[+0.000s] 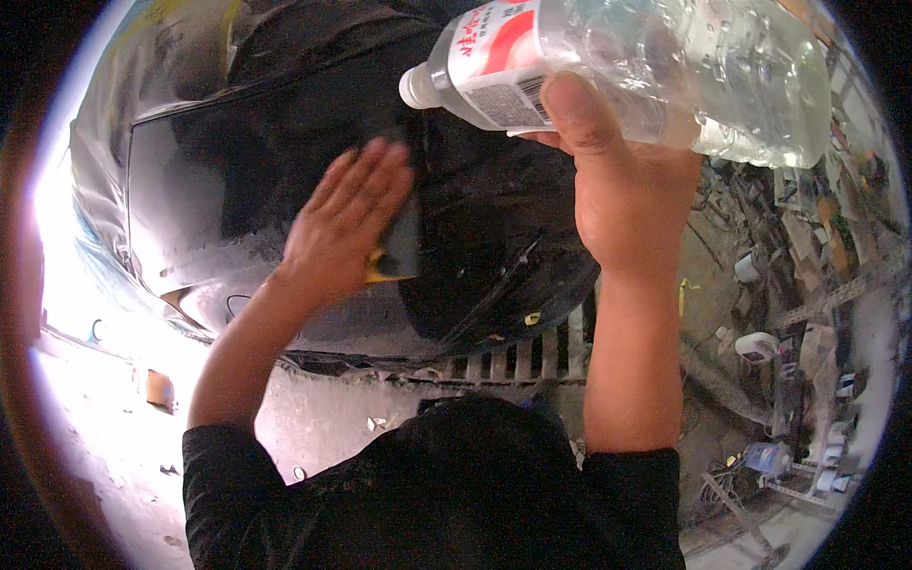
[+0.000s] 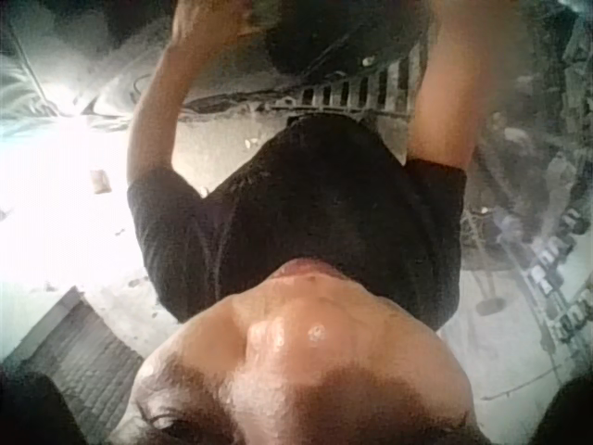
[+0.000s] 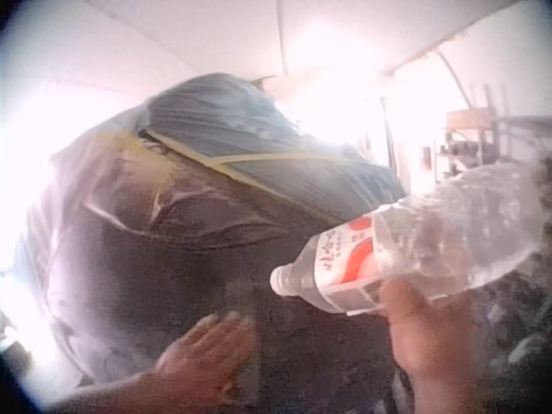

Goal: The person sands a black car hood using a sanding block while repeatedly pouring liquid from a plastic bottle onto the surface. They wipe the hood with their hand, then walk to a red bucket to refill the bottle before returning to the car.

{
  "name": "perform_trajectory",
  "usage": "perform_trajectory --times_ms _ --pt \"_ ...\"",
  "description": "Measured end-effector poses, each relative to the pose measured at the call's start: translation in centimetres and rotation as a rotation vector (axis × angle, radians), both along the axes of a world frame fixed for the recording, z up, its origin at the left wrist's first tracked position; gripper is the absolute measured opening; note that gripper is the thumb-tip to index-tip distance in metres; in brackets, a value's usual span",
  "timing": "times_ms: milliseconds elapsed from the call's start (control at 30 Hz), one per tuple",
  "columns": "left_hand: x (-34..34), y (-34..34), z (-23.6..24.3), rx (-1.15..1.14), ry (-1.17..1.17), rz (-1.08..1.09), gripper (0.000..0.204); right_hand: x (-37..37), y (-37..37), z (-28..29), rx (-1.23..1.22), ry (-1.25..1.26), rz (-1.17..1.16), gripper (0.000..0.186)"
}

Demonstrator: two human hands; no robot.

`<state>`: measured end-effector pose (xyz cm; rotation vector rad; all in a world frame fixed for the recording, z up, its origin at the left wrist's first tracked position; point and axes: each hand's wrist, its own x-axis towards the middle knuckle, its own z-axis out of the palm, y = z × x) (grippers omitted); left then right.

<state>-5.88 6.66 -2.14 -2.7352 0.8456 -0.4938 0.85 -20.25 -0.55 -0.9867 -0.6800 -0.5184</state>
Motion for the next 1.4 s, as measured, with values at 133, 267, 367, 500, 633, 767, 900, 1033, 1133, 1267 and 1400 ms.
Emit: perform_trajectory --times_ms 133,267,367,500,633,767,900,1033,1133,1267,1400 --pt "-0.6 1.2 0.2 0.133 -0.039 0.062 0.071 -0.1 -0.8 -0.3 -0.075 -0.003 -0.075 0.057" --pt "3.7 -6.0 1.1 0.098 -0.037 0.003 0.069 -0.4 -1.0 -0.5 -0.059 0.030 -0.086 0.059" --pt "5.2 -8.6 1.0 0.051 -0.021 -0.003 0.068 -0.2 -1.1 -0.5 -0.045 0.045 -0.087 0.059" --pt "2.5 -4.1 0.6 0.083 -0.067 -0.043 0.068 0.0 -1.4 -0.4 -0.018 0.021 -0.072 0.058" --pt "-0.4 0.6 0.4 0.184 -0.082 0.011 0.070 0.3 -1.3 -0.6 -0.023 0.038 -0.095 0.055" --pt "2.2 -3.8 1.2 0.070 -0.030 -0.046 0.068 0.7 -1.3 -1.1 -0.026 0.053 -0.105 0.055" --pt "5.1 -8.1 1.1 0.108 -0.043 0.000 0.069 0.1 -0.2 -0.4 -0.031 0.063 -0.074 0.055" --pt "2.7 -3.7 0.9 0.120 -0.094 -0.025 0.069 0.7 -0.8 -0.7 -0.045 0.008 -0.064 0.056" --pt "0.1 0.8 0.2 0.125 -0.089 -0.001 0.069 0.6 -0.5 -0.2 -0.035 -0.004 -0.051 0.057" --pt "1.6 -1.7 0.8 0.069 -0.087 -0.034 0.069 0.7 -0.5 -0.6 -0.042 0.030 -0.109 0.058" --pt "5.3 -7.4 0.7 0.079 -0.100 0.001 0.068 -0.3 0.2 0.0 -0.105 0.061 -0.073 0.058"
